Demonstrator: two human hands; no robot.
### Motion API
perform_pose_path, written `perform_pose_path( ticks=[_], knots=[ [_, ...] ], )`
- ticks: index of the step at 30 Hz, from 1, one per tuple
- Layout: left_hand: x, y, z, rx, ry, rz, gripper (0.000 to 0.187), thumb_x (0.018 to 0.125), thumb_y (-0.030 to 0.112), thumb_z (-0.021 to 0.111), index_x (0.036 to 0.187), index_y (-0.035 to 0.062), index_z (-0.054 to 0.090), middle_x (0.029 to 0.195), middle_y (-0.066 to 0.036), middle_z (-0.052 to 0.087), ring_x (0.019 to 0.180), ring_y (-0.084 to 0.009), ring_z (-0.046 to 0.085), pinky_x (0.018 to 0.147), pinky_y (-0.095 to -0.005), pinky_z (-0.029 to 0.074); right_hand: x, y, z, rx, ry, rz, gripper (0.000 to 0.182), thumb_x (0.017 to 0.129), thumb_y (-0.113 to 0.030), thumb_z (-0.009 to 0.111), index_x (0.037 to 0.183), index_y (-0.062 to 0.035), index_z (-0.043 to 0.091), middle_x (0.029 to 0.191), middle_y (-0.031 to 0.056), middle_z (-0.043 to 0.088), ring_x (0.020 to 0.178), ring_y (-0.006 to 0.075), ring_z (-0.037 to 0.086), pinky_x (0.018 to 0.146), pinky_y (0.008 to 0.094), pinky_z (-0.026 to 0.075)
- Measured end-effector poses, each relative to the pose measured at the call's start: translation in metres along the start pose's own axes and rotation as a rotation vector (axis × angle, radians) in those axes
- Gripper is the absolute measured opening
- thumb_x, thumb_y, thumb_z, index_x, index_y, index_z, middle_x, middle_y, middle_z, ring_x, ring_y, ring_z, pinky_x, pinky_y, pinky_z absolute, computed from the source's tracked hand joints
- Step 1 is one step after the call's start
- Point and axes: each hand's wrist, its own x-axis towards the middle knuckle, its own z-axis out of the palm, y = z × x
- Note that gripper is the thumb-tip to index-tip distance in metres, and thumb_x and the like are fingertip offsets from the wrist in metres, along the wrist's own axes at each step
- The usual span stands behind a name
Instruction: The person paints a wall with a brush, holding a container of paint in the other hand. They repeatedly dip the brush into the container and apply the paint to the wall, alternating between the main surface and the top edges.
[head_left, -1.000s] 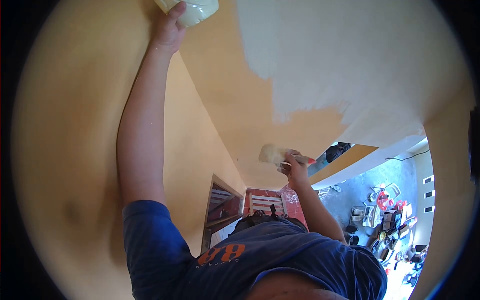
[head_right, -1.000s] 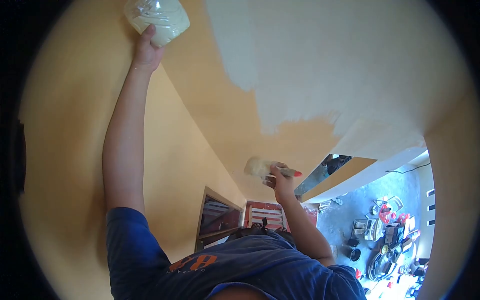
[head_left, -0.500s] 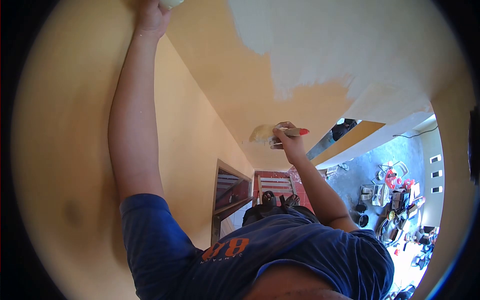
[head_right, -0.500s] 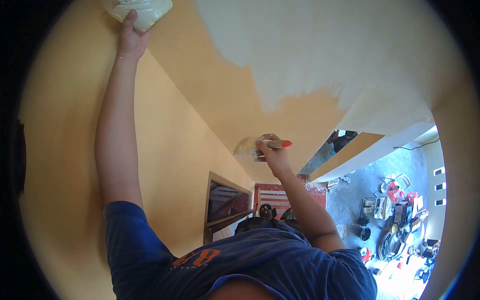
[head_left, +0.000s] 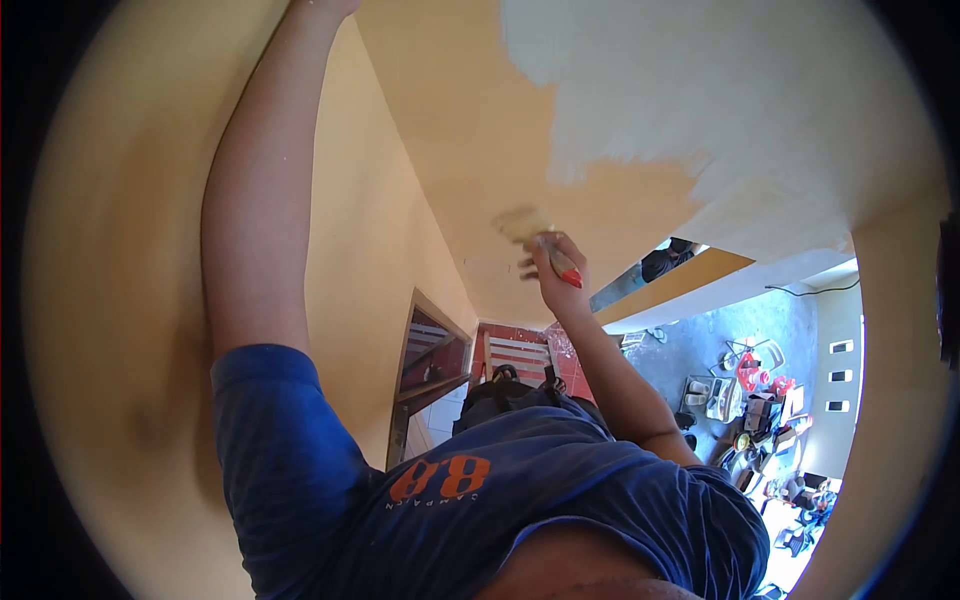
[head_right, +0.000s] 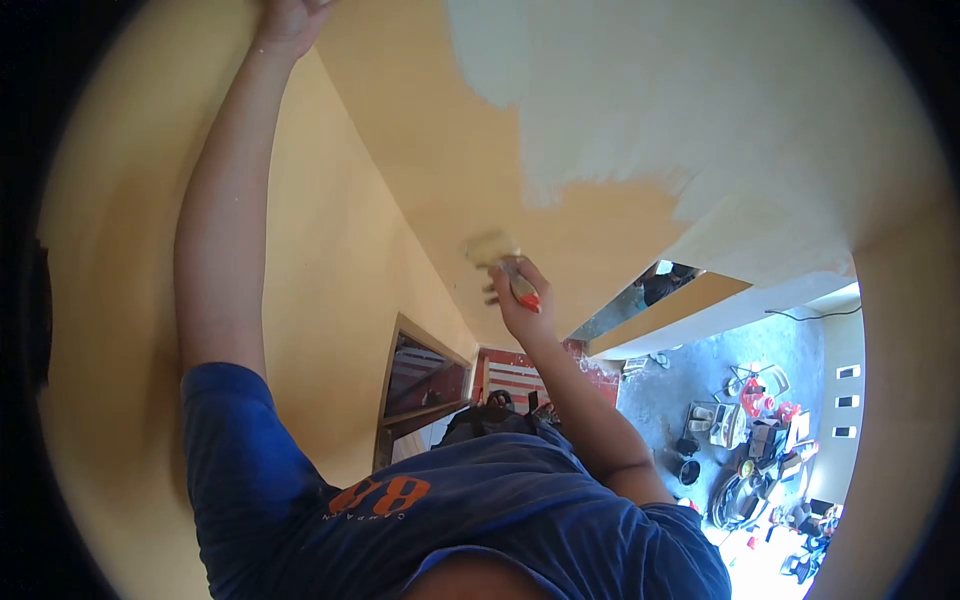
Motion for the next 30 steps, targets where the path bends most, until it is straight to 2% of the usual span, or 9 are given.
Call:
perform_pose_path(
  ticks=[2,4,10,17,19,23,26,28,30],
  knots=[
    [0.0,0.0,0.004,-0.423,-0.051,-0.166,0.078,0.069,0.04,0.073,0.13,0.0078,0.036,0.125,-0.009,0.048,0.119,-0.0244,0.043,0.103,-0.0402,0.033,0.025,-0.014,0.013,-0.219,0.031,-0.638,0.009,0.083,-0.005,0.06,0.089,0.0014,0.057,0.079,0.0104,0.062,0.062,0.0138,0.061,0.051,0.0256,0.05],
    [0.0,-0.006,0.013,0.451,0.058,0.216,0.081,0.068,0.04,0.073,0.131,0.0079,0.034,0.127,-0.009,0.046,0.121,-0.0245,0.041,0.104,-0.0408,0.031,0.05,-0.045,0.029,-0.274,0.12,-0.844,0.007,0.079,0.0,0.063,0.082,0.0016,0.056,0.075,0.0119,0.061,0.058,0.0167,0.059,0.05,0.0267,0.046],
    [-0.003,-0.005,0.025,0.426,0.056,0.23,0.086,0.067,0.044,0.073,0.134,0.0081,0.031,0.128,-0.009,0.044,0.122,-0.0242,0.039,0.105,-0.041,0.03,0.099,-0.094,0.059,-0.49,0.322,-1.248,0.01,0.083,-0.006,0.061,0.08,0.0011,0.056,0.075,0.0107,0.061,0.056,0.0154,0.058,0.049,0.027,0.044],
    [-0.004,-0.006,0.015,0.41,0.05,0.167,0.089,0.065,0.045,0.074,0.134,0.0089,0.03,0.129,-0.009,0.043,0.122,-0.0251,0.04,0.104,-0.0416,0.031,0.089,0.009,0.045,-0.351,0.346,-0.747,0.009,0.081,-0.004,0.061,0.075,-0.0004,0.055,0.067,0.0129,0.056,0.051,0.0207,0.054,0.048,0.0296,0.042],
    [0.0,-0.01,0.007,-0.484,-0.178,0.003,0.088,0.066,0.043,0.075,0.133,0.0089,0.03,0.128,-0.009,0.043,0.122,-0.0251,0.04,0.104,-0.0417,0.031,0.069,0.024,0.045,-0.22,0.215,-0.603,0.006,0.083,-0.005,0.06,0.084,-0.0004,0.056,0.07,0.0099,0.058,0.053,0.0158,0.056,0.049,0.0274,0.044],
    [-0.002,-0.007,0.015,-0.417,-0.103,0.024,0.087,0.066,0.042,0.075,0.133,0.0089,0.03,0.128,-0.009,0.043,0.122,-0.0249,0.039,0.104,-0.0418,0.031,0.036,0.035,0.036,-0.161,-0.144,-0.422,0.035,0.084,-0.001,0.057,0.117,-0.0026,0.046,0.109,0.0112,0.055,0.088,0.017,0.06,0.063,0.0281,0.054],
    [-0.003,-0.005,0.012,0.407,0.081,0.189,0.086,0.066,0.041,0.075,0.133,0.0087,0.03,0.128,-0.009,0.043,0.122,-0.0249,0.039,0.104,-0.0418,0.031,0.021,0.04,0.023,-0.029,-0.33,-0.265,0.043,0.084,-0.003,0.056,0.126,-0.0052,0.043,0.116,0.0122,0.053,0.098,0.0208,0.058,0.07,0.0316,0.054],
    [-0.003,-0.002,0.01,-0.363,-0.058,-0.058,0.085,0.067,0.04,0.075,0.132,0.0084,0.031,0.128,-0.009,0.043,0.121,-0.0247,0.04,0.104,-0.0413,0.031,0.015,0.04,0.009,0.015,-0.412,-0.178,0.046,0.084,-0.003,0.054,0.128,-0.0048,0.041,0.12,0.0118,0.05,0.101,0.0215,0.057,0.074,0.0321,0.053],
    [-0.005,0.004,0.015,-0.331,-0.027,-0.045,0.085,0.066,0.041,0.075,0.132,0.0083,0.031,0.128,-0.009,0.043,0.121,-0.0246,0.04,0.104,-0.0411,0.032,0.009,0.047,-0.006,0.062,-0.488,-0.085,0.048,0.084,-0.002,0.053,0.131,-0.0045,0.04,0.125,0.0114,0.047,0.104,0.0222,0.056,0.077,0.0326,0.052]
  ],
)
